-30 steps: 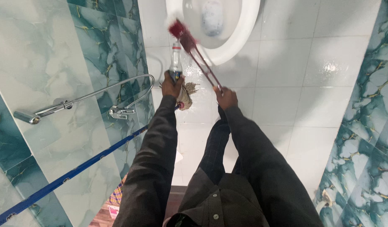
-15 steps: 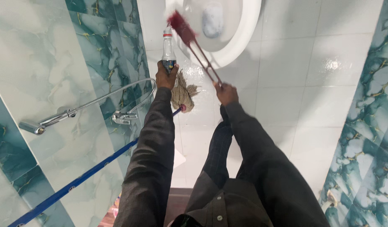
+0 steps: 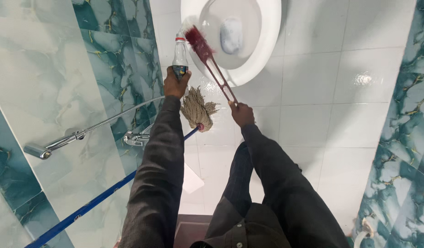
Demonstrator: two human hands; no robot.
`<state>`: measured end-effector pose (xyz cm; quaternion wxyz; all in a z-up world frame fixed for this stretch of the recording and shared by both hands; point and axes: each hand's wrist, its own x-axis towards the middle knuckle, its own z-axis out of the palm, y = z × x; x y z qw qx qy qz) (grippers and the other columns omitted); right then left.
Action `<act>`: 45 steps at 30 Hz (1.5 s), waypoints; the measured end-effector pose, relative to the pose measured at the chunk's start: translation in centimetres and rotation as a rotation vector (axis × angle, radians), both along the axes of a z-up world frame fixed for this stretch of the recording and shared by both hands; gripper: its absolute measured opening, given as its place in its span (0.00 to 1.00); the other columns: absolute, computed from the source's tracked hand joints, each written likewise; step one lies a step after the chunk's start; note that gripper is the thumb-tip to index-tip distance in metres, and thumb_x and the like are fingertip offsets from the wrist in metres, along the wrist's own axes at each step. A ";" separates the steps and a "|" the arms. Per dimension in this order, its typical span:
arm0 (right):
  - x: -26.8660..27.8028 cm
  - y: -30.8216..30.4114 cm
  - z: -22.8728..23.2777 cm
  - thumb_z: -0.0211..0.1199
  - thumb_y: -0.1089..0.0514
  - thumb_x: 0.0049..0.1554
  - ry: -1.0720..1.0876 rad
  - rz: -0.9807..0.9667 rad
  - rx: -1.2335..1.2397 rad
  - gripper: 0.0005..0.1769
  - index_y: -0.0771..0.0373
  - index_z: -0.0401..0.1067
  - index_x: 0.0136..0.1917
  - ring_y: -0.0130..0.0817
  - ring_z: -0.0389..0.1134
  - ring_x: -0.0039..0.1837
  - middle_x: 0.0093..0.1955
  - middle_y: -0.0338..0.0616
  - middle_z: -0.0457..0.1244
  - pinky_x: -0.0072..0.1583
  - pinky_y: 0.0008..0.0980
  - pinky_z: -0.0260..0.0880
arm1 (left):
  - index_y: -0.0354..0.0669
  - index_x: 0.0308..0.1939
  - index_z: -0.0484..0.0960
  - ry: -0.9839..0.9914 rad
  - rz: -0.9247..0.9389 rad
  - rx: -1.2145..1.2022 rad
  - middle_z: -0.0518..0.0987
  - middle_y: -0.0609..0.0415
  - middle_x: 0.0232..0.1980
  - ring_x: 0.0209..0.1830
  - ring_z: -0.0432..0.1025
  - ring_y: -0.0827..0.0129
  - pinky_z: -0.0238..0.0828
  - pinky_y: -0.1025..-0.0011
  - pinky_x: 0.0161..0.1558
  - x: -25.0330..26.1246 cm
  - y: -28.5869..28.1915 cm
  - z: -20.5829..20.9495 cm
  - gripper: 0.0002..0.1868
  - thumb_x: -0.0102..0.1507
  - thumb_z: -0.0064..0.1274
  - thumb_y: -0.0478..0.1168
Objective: The person applies cleaning solution from a bottle to a toilet brush and the toilet bowl, scrubs the interior of the toilet, and rinses the brush under a water tap.
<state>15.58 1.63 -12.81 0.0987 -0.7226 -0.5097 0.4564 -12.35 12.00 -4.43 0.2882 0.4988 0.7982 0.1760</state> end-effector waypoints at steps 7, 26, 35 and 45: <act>-0.5 2.9 -1.2 0.56 0.27 0.59 0.097 -0.036 -0.023 0.38 0.67 0.76 0.38 0.60 0.72 0.42 0.34 0.58 0.69 0.48 0.52 0.73 | 0.35 0.52 0.72 -0.017 -0.054 0.020 0.84 0.40 0.39 0.38 0.81 0.50 0.77 0.57 0.43 -1.4 1.4 -1.2 0.30 0.62 0.66 0.55; 2.4 13.2 -3.6 0.49 0.27 0.65 0.047 -0.166 -0.141 0.41 0.66 0.78 0.39 0.55 0.76 0.43 0.35 0.59 0.69 0.51 0.48 0.74 | 0.38 0.54 0.69 -0.164 -0.072 -0.043 0.85 0.47 0.37 0.32 0.84 0.61 0.82 0.65 0.38 2.6 11.6 -0.9 0.30 0.62 0.62 0.55; 4.6 15.3 0.7 0.56 0.23 0.59 0.091 -0.321 -0.018 0.43 0.70 0.76 0.38 0.54 0.75 0.41 0.33 0.57 0.68 0.49 0.47 0.75 | 0.38 0.53 0.71 -0.123 -0.144 0.012 0.85 0.45 0.35 0.30 0.82 0.61 0.78 0.63 0.38 7.7 14.4 1.2 0.28 0.62 0.65 0.54; 7.8 13.5 -0.5 0.57 0.25 0.60 0.014 -0.233 0.062 0.39 0.67 0.77 0.40 0.54 0.73 0.40 0.32 0.52 0.68 0.46 0.47 0.73 | 0.40 0.52 0.71 -0.126 -0.207 -0.089 0.86 0.43 0.40 0.36 0.84 0.56 0.81 0.59 0.44 12.1 17.4 3.5 0.27 0.61 0.61 0.55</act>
